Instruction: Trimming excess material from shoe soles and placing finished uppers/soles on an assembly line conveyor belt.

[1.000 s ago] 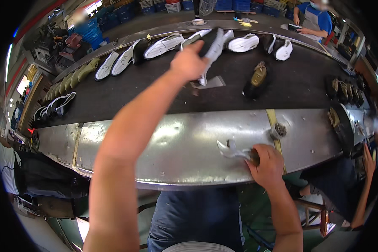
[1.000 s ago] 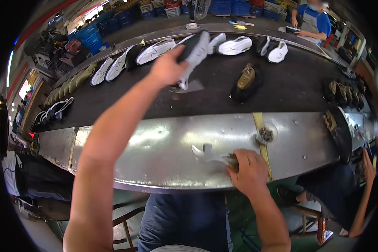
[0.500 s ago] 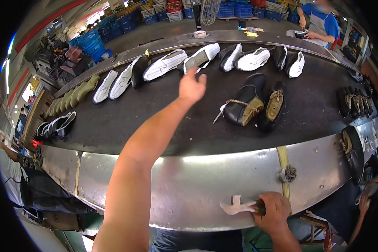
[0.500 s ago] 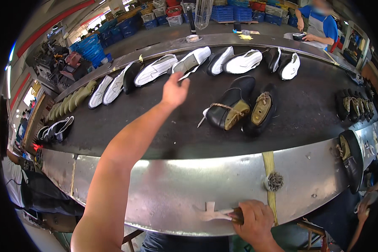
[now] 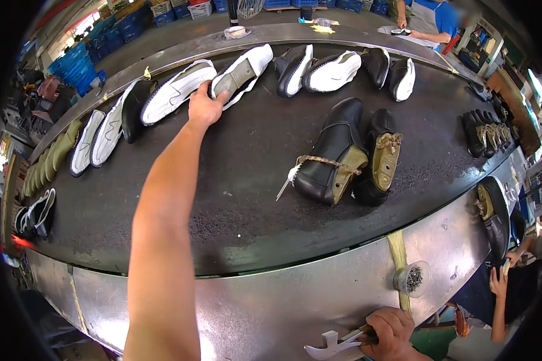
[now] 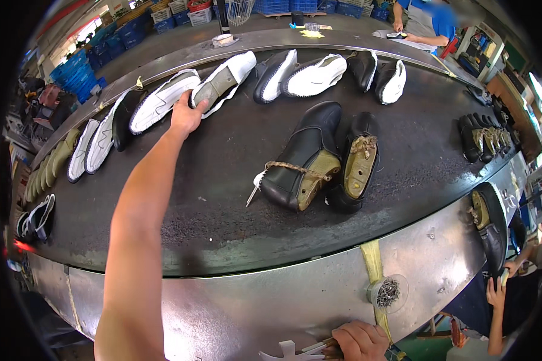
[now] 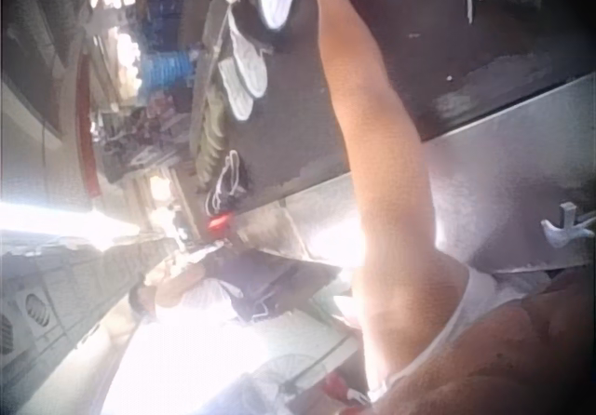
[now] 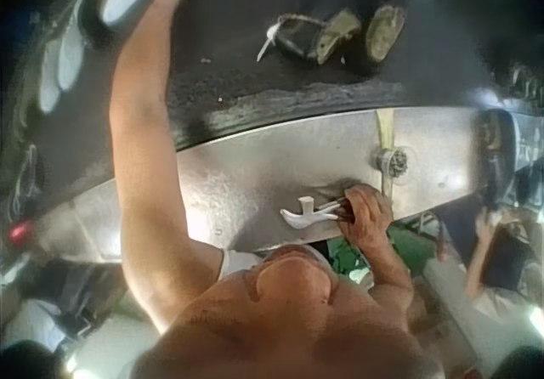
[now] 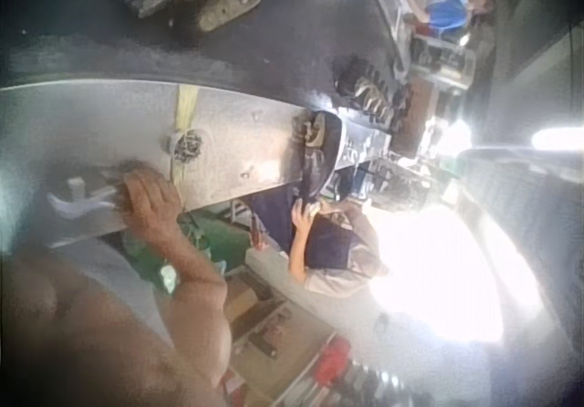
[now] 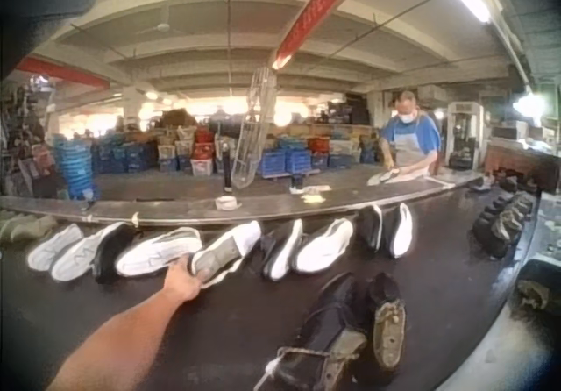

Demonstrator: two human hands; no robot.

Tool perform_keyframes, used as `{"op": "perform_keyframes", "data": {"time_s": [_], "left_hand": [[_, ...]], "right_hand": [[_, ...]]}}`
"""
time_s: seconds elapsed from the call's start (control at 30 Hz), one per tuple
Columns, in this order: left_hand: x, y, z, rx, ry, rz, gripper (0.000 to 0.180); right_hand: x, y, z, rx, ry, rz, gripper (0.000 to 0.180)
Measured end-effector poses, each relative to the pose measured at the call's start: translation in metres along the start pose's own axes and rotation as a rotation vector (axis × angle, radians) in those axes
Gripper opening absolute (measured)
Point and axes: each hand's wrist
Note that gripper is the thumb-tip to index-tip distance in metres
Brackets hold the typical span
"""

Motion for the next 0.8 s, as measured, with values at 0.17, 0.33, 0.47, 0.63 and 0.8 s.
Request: {"op": "perform_keyframes", "data": {"time_s": [0.17, 0.33, 0.47, 0.63, 0.8], "left_hand": [[-0.096, 0.080, -0.038, -0.014, -0.215, 0.226, 0.074], [-0.222, 0.218, -0.082, 0.091, -0.187, 0.492, 0.051], [-0.321, 0.339, -0.078, 0.127, -0.118, 0.566, 0.059], [-0.353, 0.446, -0.083, 0.236, -0.236, 0.418, 0.070], [-0.368, 0.441, -0.086, 0.354, -0.153, 0.559, 0.065]], "right_hand": [[0.007, 0.000, 0.010, -0.019, 0.045, -0.011, 0.042], [-0.019, -0.019, 0.011, -0.021, -0.017, 0.116, 0.039], [-0.031, -0.084, 0.008, -0.122, 0.143, 0.058, 0.042], [0.022, -0.189, 0.003, -0.112, 0.369, 0.076, 0.044], [0.055, -0.256, 0.024, -0.040, 0.235, 0.210, 0.039]]}}
Point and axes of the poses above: each hand's wrist, its own y-axis away from the middle knuckle, its own x-axis out of the palm, z = x × y, and after that the axes turned 15 degrees about y, right-handed
